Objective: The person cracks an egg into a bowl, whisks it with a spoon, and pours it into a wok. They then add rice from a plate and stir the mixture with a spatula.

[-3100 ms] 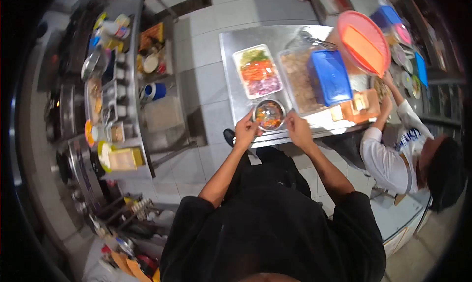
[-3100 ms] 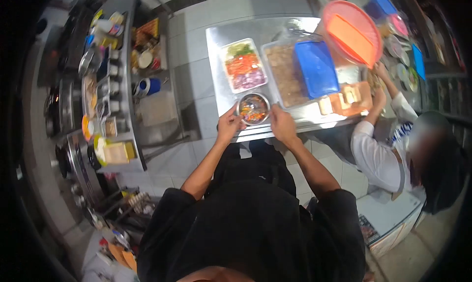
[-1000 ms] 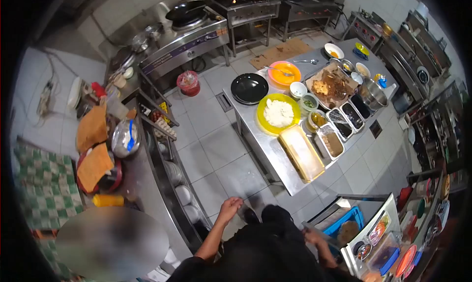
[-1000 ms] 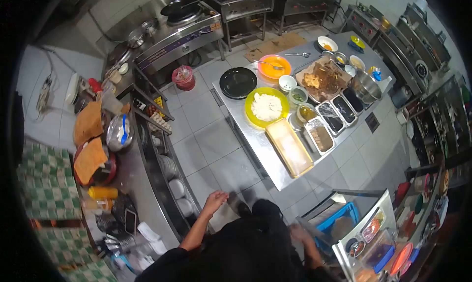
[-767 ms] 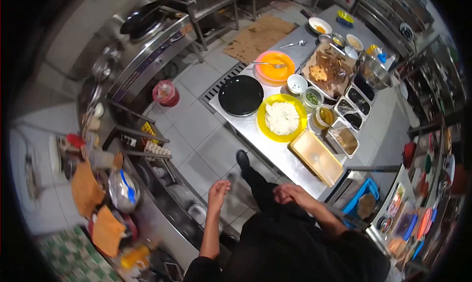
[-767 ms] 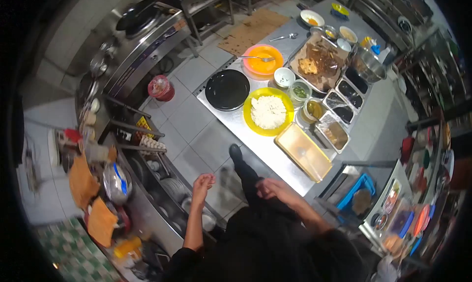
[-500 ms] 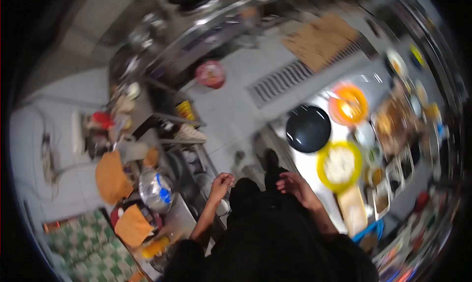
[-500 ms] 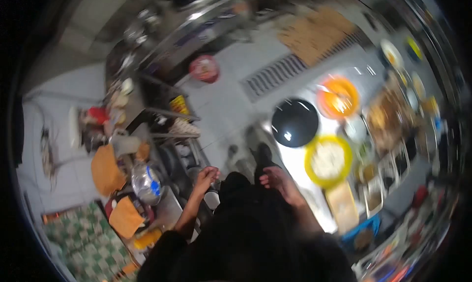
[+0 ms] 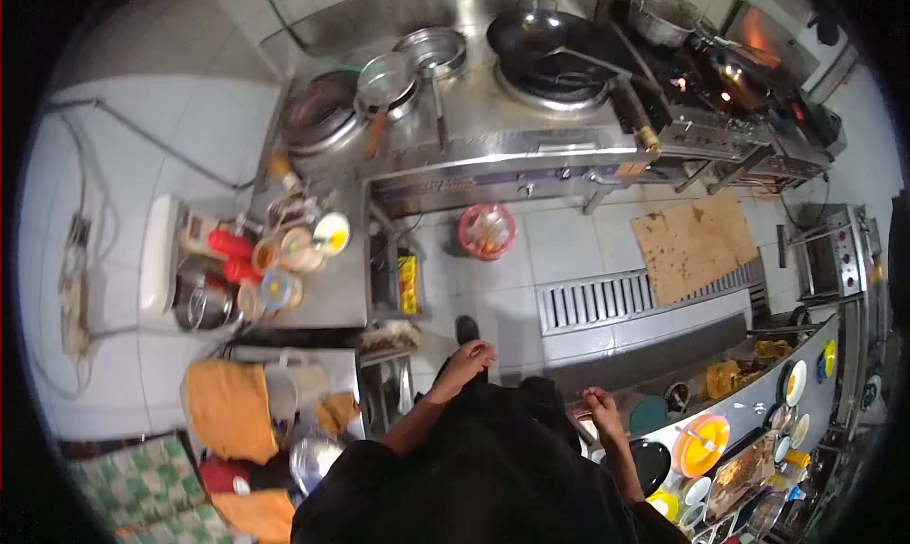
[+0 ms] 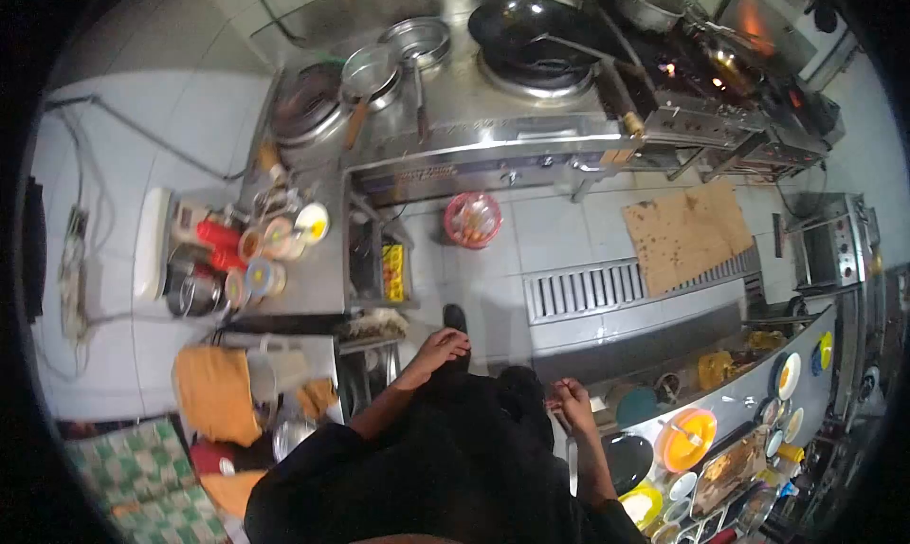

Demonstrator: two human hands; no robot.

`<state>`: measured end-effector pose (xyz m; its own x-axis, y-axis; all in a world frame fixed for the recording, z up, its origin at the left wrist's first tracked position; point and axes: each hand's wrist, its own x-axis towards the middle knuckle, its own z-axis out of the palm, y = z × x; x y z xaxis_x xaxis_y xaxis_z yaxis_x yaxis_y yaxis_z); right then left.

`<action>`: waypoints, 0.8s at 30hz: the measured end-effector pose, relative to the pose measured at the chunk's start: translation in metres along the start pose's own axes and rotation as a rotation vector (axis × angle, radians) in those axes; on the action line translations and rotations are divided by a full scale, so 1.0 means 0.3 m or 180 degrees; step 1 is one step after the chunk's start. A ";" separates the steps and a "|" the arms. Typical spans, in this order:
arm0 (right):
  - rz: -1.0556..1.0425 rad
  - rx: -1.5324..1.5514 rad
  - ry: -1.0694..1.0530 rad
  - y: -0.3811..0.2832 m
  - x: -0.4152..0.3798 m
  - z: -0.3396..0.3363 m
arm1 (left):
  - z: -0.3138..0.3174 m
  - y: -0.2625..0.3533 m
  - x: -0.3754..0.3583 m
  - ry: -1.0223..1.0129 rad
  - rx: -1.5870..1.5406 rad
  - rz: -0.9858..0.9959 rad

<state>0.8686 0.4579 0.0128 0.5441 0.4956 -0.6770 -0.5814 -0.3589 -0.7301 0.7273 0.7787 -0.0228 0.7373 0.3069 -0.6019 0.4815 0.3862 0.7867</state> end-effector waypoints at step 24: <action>0.0654 -0.0820 -0.1727 -2.367 1.598 -0.450 | 0.007 -0.055 0.519 0.2175 -0.2010 -0.1210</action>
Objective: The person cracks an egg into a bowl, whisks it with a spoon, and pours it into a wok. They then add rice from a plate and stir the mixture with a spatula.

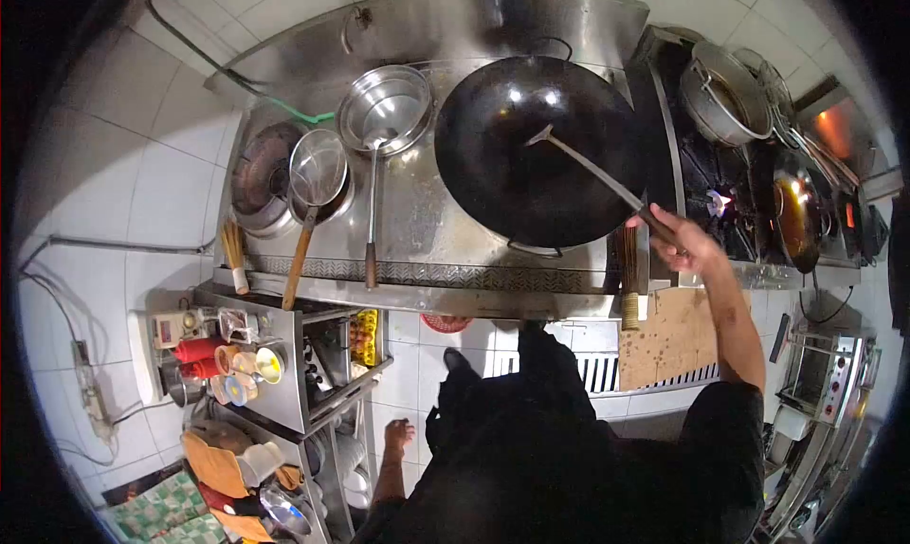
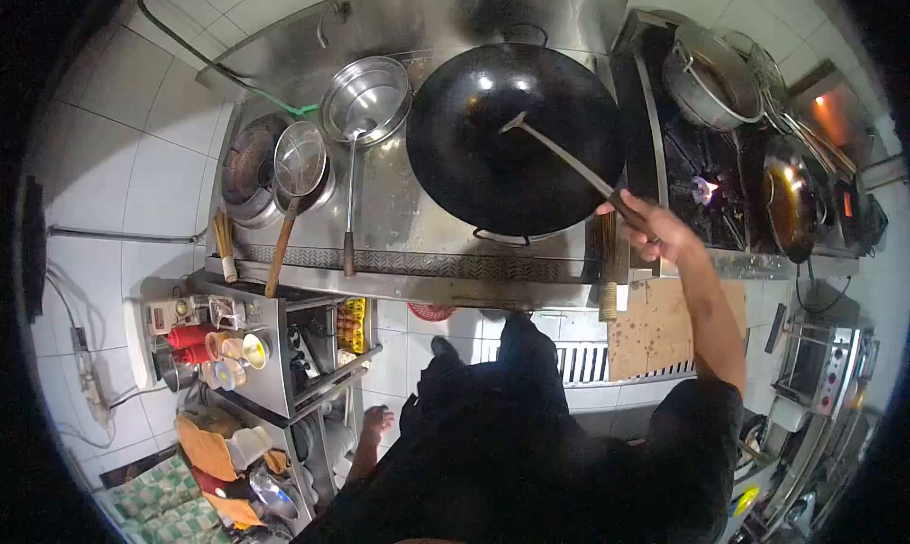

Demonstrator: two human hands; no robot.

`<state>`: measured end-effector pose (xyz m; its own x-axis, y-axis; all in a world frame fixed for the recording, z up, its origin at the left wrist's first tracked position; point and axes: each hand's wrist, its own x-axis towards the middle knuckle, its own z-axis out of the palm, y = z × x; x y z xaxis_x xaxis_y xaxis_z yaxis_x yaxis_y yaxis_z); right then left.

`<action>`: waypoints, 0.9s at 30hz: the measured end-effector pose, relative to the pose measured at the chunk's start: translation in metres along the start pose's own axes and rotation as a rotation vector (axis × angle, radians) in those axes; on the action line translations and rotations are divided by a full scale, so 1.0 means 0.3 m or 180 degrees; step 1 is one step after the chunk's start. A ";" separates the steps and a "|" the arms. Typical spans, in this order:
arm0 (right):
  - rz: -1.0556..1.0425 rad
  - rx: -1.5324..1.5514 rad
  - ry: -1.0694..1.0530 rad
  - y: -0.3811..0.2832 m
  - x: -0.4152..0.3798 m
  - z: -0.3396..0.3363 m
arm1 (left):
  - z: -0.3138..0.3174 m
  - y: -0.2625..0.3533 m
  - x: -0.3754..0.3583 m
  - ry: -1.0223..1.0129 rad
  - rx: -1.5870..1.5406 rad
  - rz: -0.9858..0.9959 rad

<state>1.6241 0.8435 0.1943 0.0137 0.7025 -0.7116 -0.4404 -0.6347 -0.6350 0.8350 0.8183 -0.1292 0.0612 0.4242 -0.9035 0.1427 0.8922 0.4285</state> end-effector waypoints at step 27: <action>-0.2091 -0.3280 0.2339 0.186 0.243 -0.095 | 0.230 -0.098 -0.038 0.0522 -0.0398 0.0183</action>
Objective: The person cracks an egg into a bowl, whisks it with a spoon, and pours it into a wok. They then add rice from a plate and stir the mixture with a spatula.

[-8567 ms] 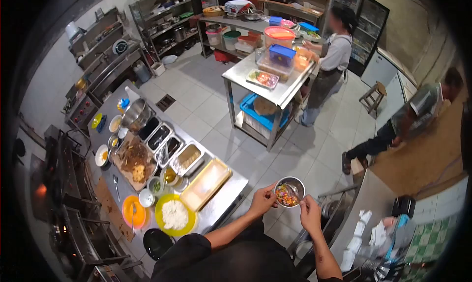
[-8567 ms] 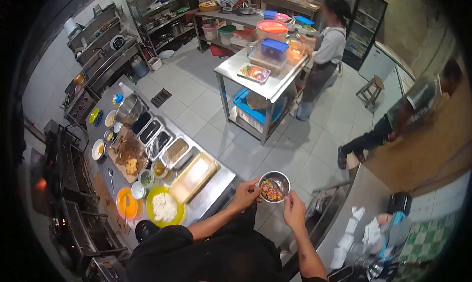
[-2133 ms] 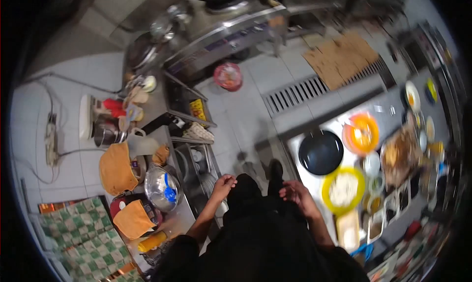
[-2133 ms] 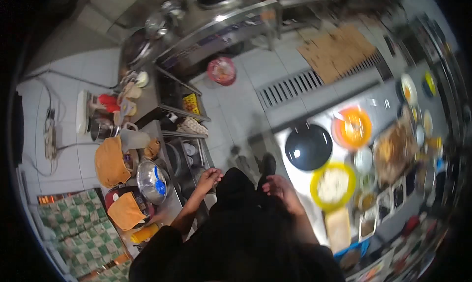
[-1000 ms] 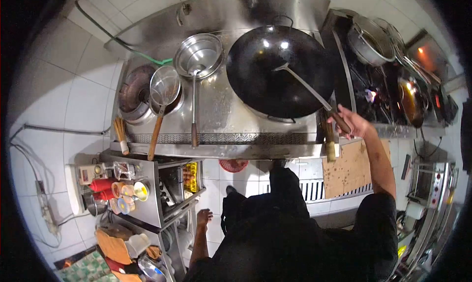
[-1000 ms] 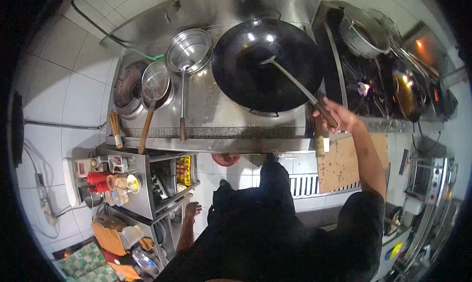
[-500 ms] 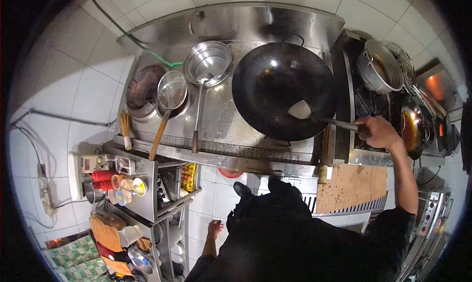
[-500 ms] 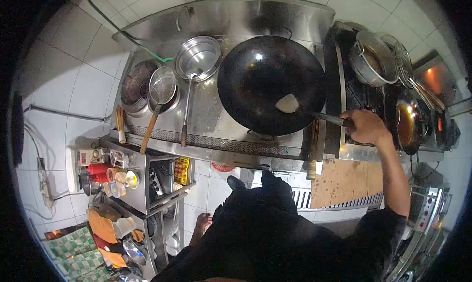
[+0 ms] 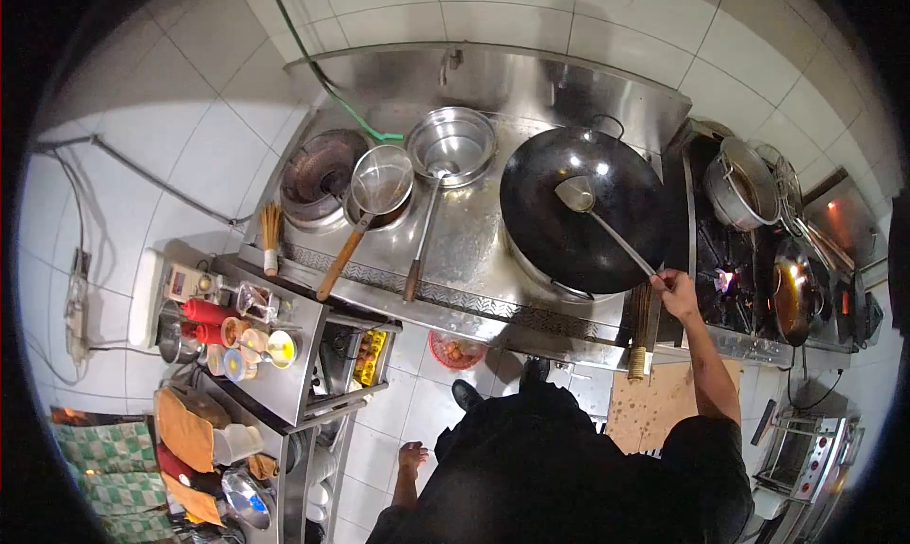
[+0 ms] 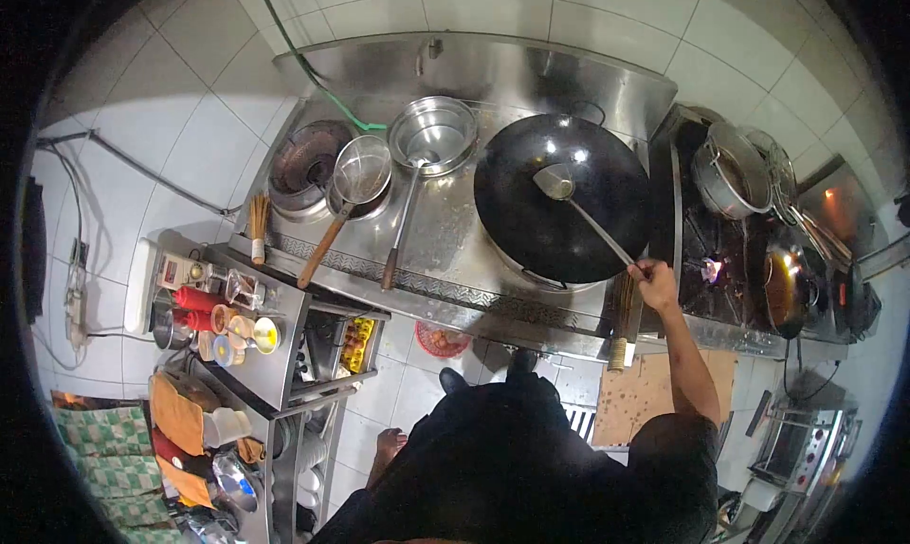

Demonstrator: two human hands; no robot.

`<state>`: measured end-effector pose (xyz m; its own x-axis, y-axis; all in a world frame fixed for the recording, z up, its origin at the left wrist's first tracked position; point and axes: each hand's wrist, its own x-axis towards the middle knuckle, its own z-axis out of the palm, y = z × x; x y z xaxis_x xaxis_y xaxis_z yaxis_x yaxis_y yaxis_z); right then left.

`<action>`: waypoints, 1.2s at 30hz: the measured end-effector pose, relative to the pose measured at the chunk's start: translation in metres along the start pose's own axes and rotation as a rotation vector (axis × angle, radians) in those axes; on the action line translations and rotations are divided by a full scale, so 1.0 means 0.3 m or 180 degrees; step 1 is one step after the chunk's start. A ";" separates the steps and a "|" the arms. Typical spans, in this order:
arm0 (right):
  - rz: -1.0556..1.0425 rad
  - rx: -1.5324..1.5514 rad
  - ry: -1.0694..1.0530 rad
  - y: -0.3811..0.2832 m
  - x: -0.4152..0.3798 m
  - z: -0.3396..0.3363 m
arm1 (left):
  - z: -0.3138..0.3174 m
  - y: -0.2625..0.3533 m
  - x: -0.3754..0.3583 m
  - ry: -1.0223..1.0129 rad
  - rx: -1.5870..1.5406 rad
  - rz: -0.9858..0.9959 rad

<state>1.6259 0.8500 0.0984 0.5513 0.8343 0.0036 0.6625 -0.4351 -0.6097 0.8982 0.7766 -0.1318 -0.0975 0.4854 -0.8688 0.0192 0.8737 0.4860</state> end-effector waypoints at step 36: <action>-0.1425 -0.1650 0.0028 -1.219 0.230 0.283 | -0.159 -0.214 -0.004 0.0320 -0.0467 -0.0236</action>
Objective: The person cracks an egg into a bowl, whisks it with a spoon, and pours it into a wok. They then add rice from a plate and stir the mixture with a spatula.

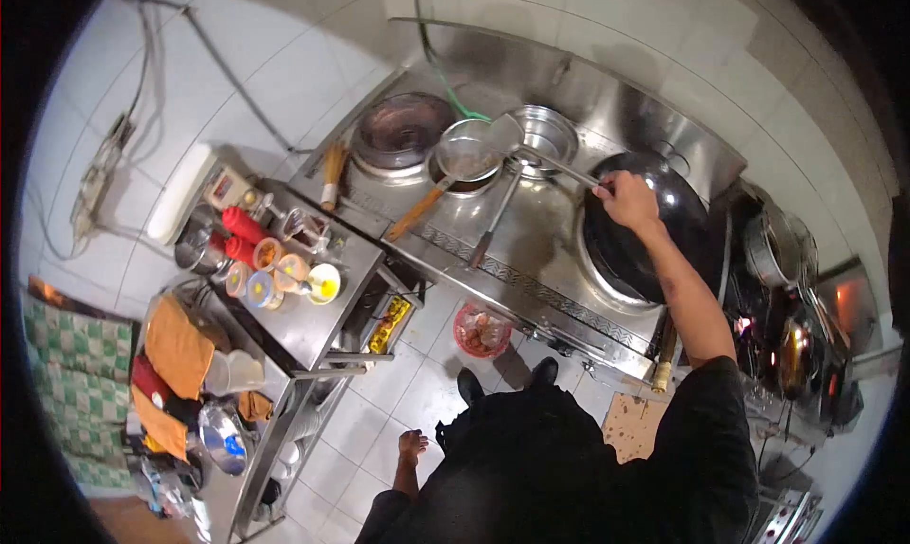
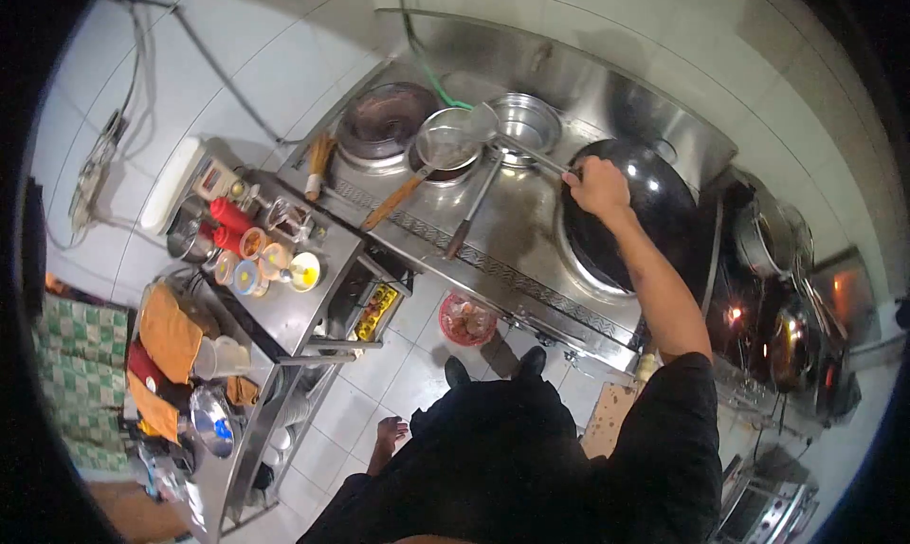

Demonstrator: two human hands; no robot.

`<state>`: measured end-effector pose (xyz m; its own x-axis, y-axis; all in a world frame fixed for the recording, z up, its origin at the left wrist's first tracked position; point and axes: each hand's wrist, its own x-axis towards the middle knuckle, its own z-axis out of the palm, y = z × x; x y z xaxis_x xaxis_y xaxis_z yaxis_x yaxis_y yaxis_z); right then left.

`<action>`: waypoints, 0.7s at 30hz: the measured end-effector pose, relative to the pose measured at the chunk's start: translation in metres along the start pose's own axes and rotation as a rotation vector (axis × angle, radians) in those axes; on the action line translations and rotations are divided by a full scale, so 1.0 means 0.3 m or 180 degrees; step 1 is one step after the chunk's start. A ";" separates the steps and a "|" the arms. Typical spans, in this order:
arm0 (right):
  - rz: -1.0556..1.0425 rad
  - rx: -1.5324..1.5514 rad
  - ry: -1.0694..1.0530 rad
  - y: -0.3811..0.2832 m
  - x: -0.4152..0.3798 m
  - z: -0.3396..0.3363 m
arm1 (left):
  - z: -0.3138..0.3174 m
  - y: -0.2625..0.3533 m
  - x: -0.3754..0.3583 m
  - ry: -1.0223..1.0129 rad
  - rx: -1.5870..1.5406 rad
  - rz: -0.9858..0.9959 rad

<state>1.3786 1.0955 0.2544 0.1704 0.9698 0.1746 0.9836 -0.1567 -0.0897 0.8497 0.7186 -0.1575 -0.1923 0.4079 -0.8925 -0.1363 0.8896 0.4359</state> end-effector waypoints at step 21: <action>0.0820 0.0422 -0.1539 1.110 -0.567 -0.183 | 0.388 0.224 -0.039 -0.0377 0.0769 0.0611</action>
<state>1.6803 0.8680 0.2486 0.3268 0.8834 -0.3358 0.8925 -0.4054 -0.1978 0.9559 0.7976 -0.1312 -0.0759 0.5813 -0.8102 0.1286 0.8114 0.5701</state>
